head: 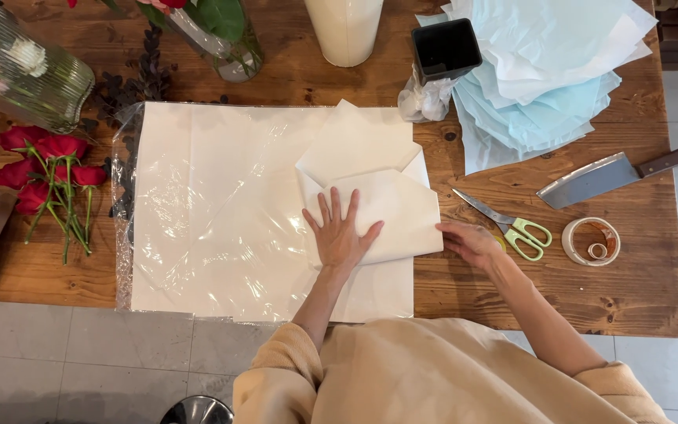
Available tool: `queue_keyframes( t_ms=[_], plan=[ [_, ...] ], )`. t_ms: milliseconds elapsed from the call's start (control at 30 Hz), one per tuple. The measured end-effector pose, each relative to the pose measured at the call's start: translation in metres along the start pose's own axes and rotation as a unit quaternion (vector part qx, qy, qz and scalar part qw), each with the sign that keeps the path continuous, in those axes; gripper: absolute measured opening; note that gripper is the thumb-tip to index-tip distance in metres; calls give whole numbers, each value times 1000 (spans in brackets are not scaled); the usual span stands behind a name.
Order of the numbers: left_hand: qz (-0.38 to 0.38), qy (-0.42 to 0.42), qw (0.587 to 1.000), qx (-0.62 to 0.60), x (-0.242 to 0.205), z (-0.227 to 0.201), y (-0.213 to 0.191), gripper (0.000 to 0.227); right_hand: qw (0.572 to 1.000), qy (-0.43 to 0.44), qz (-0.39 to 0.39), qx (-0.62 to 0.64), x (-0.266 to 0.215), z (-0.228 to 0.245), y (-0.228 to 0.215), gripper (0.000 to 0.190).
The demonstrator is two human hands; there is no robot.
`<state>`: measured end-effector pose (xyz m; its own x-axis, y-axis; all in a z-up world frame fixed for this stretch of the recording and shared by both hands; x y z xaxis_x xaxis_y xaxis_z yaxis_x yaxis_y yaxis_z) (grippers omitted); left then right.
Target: The person folds a large sheet of white paper on a wooden table, creating a triangular shape by folding the corners inward and pressing the creases. They repeat this folding process multiple times to form a structured paper cone.
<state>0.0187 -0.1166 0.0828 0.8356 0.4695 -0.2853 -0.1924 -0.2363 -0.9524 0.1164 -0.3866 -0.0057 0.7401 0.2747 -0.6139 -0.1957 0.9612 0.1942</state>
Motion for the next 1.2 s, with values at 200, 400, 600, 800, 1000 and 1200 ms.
queue_keyframes(
  t_ms=[200,400,600,800,1000,1200],
  plan=[
    [10,-8,1000,-13,0,-1,-1,83,1000,15,-1,18,31,0,2,27],
    [25,-15,999,-27,-3,-2,-5,81,1000,18,0,-1,47,23,16,27],
    [27,-30,998,-38,-4,-3,-7,81,981,-89,-160,-56,72,23,16,24],
    [-24,-28,995,-88,4,-1,16,67,510,-594,51,-620,-19,7,98,54],
    [-198,-35,972,-117,18,37,38,53,548,-458,-1,-700,-18,-3,106,59],
    [-19,-235,870,-434,22,70,59,75,718,-303,-110,-617,1,5,87,84]
  ],
)
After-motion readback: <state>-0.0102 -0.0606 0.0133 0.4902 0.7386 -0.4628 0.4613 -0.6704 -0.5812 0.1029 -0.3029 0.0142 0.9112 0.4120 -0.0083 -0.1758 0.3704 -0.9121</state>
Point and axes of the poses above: each hand's wrist, its own x-axis towards the middle knuckle, its own y-axis out of the palm, z = x × y, the point moved 2 cm from there along x, towards the middle knuckle, and after that the axes turned 12 degrees about -y, right-handed, at the moved point
